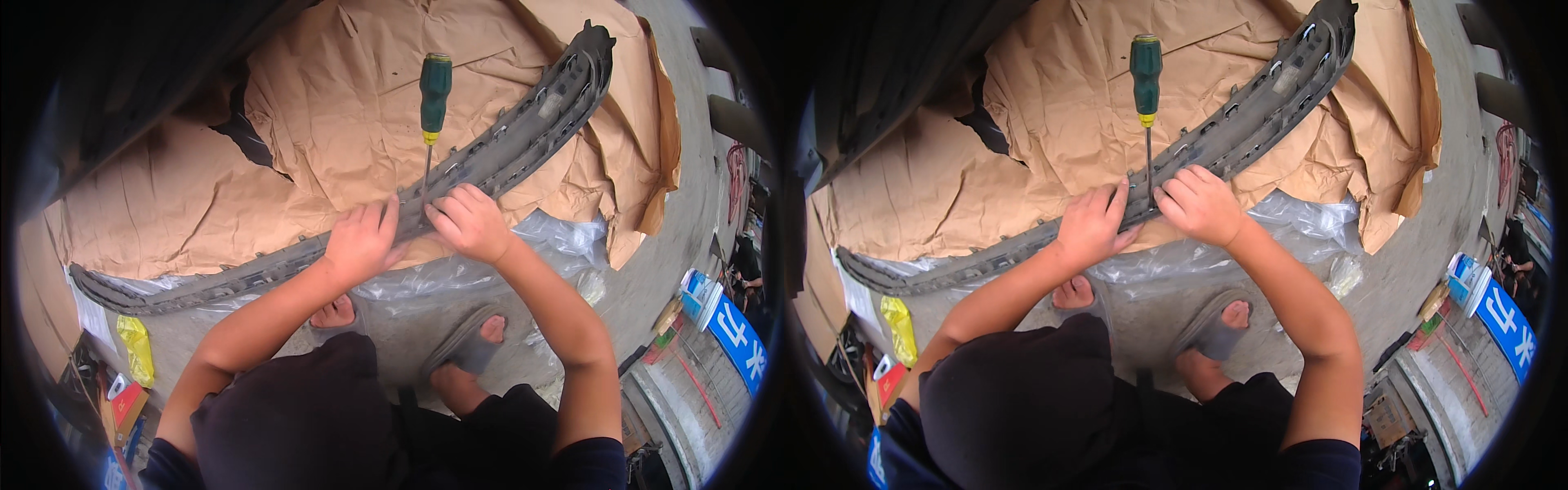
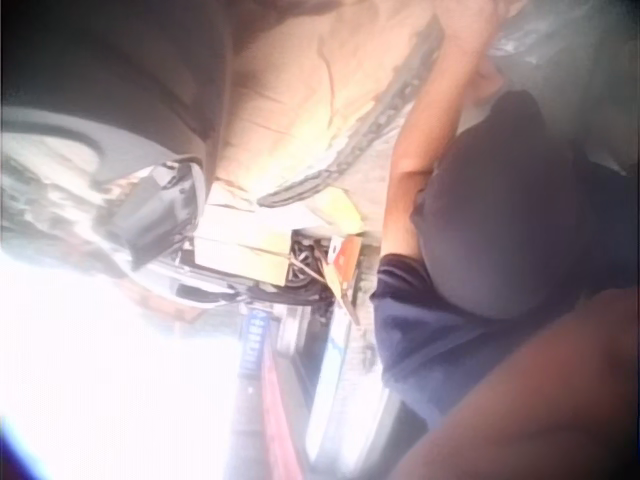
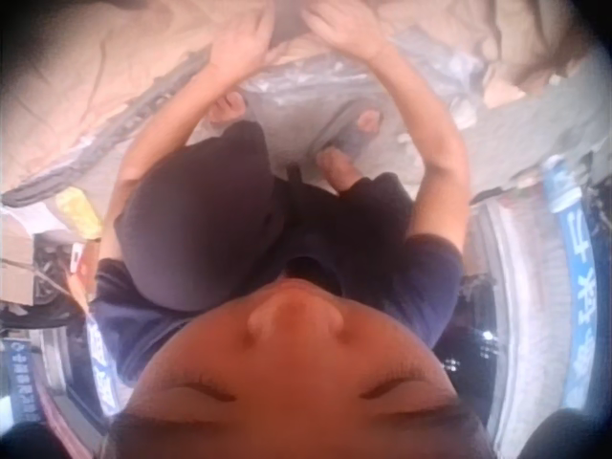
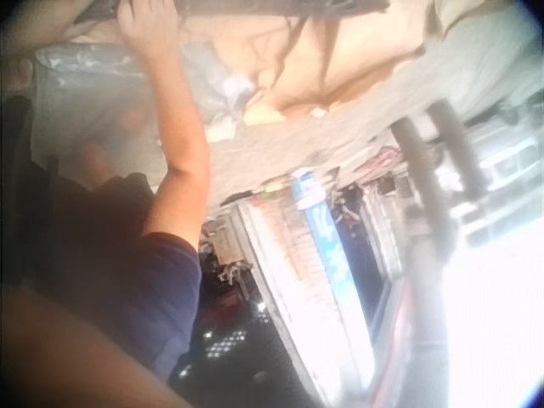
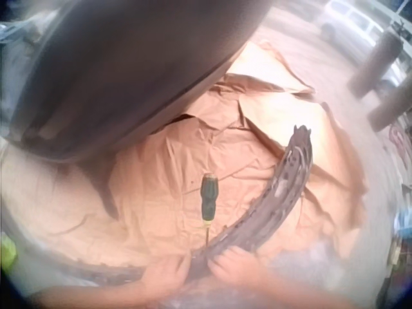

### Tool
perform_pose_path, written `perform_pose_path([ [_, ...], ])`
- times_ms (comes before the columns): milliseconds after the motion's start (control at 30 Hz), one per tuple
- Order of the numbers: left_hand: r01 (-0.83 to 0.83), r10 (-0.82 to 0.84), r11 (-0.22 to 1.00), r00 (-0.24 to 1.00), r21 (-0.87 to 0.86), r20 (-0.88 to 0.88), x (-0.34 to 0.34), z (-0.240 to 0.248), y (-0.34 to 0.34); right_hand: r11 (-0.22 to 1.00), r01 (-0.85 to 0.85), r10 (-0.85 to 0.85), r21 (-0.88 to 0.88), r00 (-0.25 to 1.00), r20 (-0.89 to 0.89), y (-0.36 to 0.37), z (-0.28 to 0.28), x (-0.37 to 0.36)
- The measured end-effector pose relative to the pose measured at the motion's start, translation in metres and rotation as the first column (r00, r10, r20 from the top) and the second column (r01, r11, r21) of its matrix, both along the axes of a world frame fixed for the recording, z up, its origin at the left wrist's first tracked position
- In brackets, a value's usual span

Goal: The person uses a screwdriver to pry and remove a long black plastic trim piece from a car bumper. They repeatedly insert the screwdriver into slots along the trim, lever it out, and inspect the removed piece.

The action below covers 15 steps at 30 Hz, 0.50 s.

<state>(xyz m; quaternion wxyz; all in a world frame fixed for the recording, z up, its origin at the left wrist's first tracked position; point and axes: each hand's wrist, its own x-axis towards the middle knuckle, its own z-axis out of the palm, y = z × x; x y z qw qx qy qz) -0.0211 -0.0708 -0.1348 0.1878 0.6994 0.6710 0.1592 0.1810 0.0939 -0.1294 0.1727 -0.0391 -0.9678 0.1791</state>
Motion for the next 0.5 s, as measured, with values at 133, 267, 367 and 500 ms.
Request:
perform_pose_path([
  [133, 0.012, -0.012, 1.000, 1.000, 0.000, -0.001, 0.000, -0.003, -0.001, 0.999, -0.027, 0.027, 0.030, 1.000, -0.011, 0.003, -0.003, -0.001],
  [267, 0.007, -0.007, 1.000, 0.999, 0.003, 0.038, -0.001, -0.004, -0.001, 0.999, 0.030, -0.030, -0.034, 1.000, -0.005, -0.002, -0.002, 0.000],
  [367, 0.007, -0.007, 1.000, 0.999, -0.001, 0.045, -0.001, -0.003, 0.000, 0.979, 0.161, -0.161, -0.122, 0.987, 0.012, -0.006, -0.001, 0.005],
  [500, 0.002, -0.002, 1.000, 0.998, -0.009, 0.056, -0.001, -0.002, 0.002, 0.970, 0.223, -0.221, -0.101, 0.975, 0.029, -0.005, 0.007, 0.012],
])
